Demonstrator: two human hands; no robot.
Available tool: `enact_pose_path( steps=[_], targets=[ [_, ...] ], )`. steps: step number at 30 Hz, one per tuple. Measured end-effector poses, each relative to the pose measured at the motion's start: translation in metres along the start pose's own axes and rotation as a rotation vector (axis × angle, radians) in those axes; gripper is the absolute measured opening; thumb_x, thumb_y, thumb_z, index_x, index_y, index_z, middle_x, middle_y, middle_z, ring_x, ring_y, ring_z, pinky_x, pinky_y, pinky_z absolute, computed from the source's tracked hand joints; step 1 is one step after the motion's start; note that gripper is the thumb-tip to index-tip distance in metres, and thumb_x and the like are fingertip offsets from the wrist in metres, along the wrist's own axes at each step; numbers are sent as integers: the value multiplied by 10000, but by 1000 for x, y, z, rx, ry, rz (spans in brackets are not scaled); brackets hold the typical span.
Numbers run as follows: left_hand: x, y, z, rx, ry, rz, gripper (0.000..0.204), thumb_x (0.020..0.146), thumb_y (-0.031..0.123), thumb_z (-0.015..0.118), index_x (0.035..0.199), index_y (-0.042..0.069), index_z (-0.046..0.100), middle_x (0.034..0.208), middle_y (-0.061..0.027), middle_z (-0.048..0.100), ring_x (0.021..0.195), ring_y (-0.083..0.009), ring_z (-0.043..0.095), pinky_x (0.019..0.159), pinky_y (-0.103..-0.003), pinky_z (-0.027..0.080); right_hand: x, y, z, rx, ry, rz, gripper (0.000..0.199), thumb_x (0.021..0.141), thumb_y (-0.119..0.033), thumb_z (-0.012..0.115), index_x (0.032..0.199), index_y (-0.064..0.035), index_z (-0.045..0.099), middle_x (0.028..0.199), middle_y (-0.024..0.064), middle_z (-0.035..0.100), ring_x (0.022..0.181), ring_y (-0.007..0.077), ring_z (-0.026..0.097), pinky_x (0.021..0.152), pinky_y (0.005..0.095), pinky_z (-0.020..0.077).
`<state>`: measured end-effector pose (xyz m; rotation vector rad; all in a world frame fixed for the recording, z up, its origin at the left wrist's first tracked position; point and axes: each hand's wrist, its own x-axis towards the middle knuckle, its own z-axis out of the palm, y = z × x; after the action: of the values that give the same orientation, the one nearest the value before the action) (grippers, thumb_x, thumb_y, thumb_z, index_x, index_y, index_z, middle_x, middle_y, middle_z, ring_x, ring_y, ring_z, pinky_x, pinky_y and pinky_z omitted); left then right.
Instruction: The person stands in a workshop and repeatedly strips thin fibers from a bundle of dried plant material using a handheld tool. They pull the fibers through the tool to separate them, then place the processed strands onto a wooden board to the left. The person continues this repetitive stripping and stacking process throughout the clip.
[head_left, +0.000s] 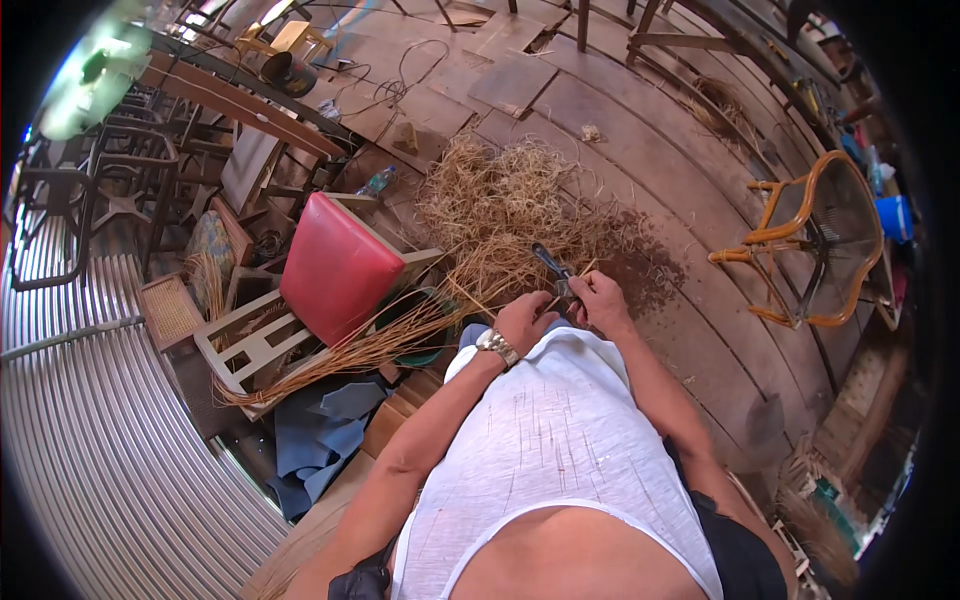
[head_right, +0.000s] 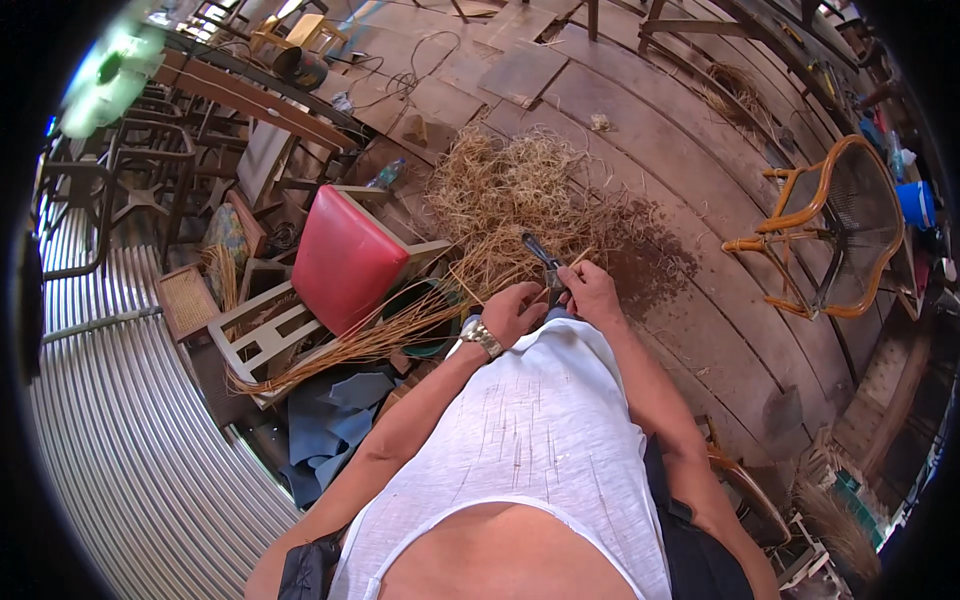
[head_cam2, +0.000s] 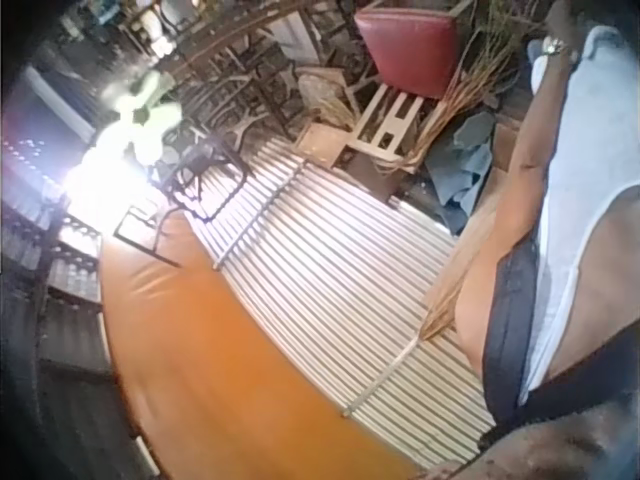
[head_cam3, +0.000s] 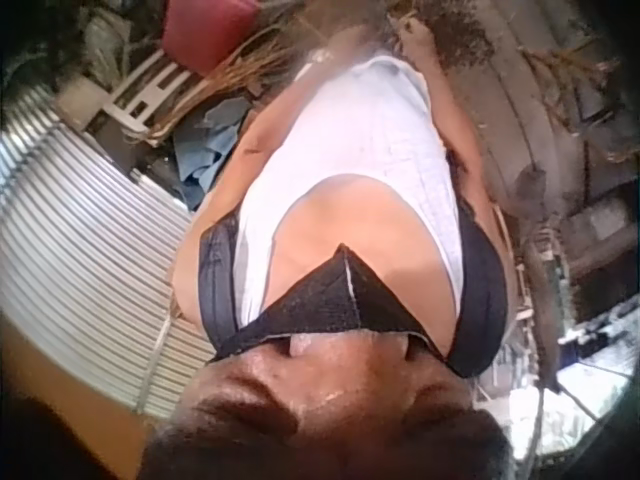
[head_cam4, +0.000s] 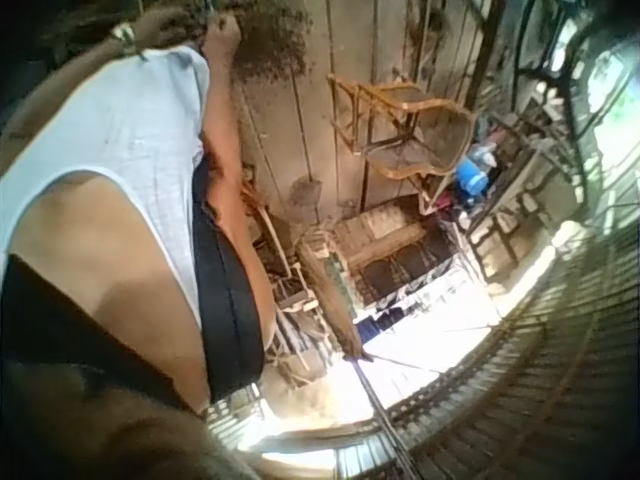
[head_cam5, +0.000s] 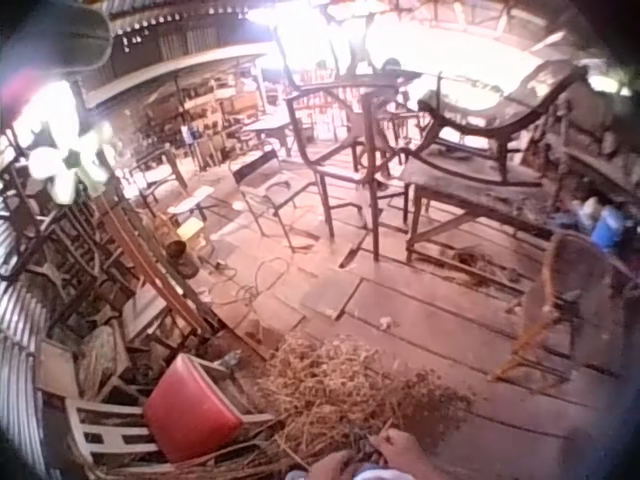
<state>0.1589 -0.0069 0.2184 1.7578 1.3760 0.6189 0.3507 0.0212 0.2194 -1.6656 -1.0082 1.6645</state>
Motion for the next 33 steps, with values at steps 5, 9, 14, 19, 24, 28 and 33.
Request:
enact_pose_path(
  steps=[5, 9, 14, 19, 24, 28, 33],
  targets=[
    [15, 16, -6, 257, -90, 79, 194, 934, 251, 533, 874, 70, 571, 778, -142, 614, 707, -345, 617, 578, -447, 489, 0, 19, 2, 90, 33, -29, 326, 931, -323, 621, 810, -27, 558, 604, 43, 597, 442, 85, 537, 385, 238, 400],
    [19, 25, -7, 303, -27, 117, 175, 933, 237, 534, 885, 70, 551, 776, -144, 613, 690, -347, 611, 558, -443, 485, -8, 13, 3, 143, 117, 8, 325, 931, -333, 619, 814, -38, 549, 611, 31, 593, 443, 84, 536, 389, 231, 409],
    [22, 21, 0, 338, -11, 207, 173, 923, 228, 547, 874, 61, 546, 752, -142, 609, 648, -350, 599, 537, -441, 477, -12, 11, 3, 148, 192, 22, 327, 936, -338, 609, 819, -41, 536, 606, 21, 581, 444, 82, 534, 392, 229, 417],
    [26, 22, 9, -35, -119, -61, 226, 917, 213, 528, 760, 51, 529, 577, -100, 534, 519, -266, 566, 507, -404, 461, -12, 11, 8, 105, 226, -28, 318, 945, -319, 599, 793, -49, 527, 589, 0, 535, 436, 69, 487, 388, 232, 386],
    [33, -5, 15, -1316, -478, -881, 295, 923, 245, 479, 676, 84, 489, 444, 27, 372, 367, -126, 353, 359, -270, 260, -9, 16, 7, 61, 146, -96, 308, 949, -310, 591, 807, -43, 531, 588, 14, 556, 431, 73, 495, 387, 236, 393],
    [31, -18, 13, -1400, -522, -920, 277, 947, 248, 452, 723, 92, 499, 457, 19, 372, 349, -106, 282, 338, -256, 204, -13, 7, 10, 84, 65, -80, 279, 955, -279, 580, 797, -56, 525, 577, 7, 544, 424, 65, 480, 379, 230, 377],
    [19, -25, -9, -1277, -489, -824, 340, 981, 374, 492, 1015, 54, 604, 771, -49, 648, 581, -94, 515, 521, -216, 387, -9, 3, 7, 246, 108, 73, 275, 954, -278, 578, 769, -88, 502, 556, 13, 532, 385, 67, 440, 345, 225, 327]
  ],
)
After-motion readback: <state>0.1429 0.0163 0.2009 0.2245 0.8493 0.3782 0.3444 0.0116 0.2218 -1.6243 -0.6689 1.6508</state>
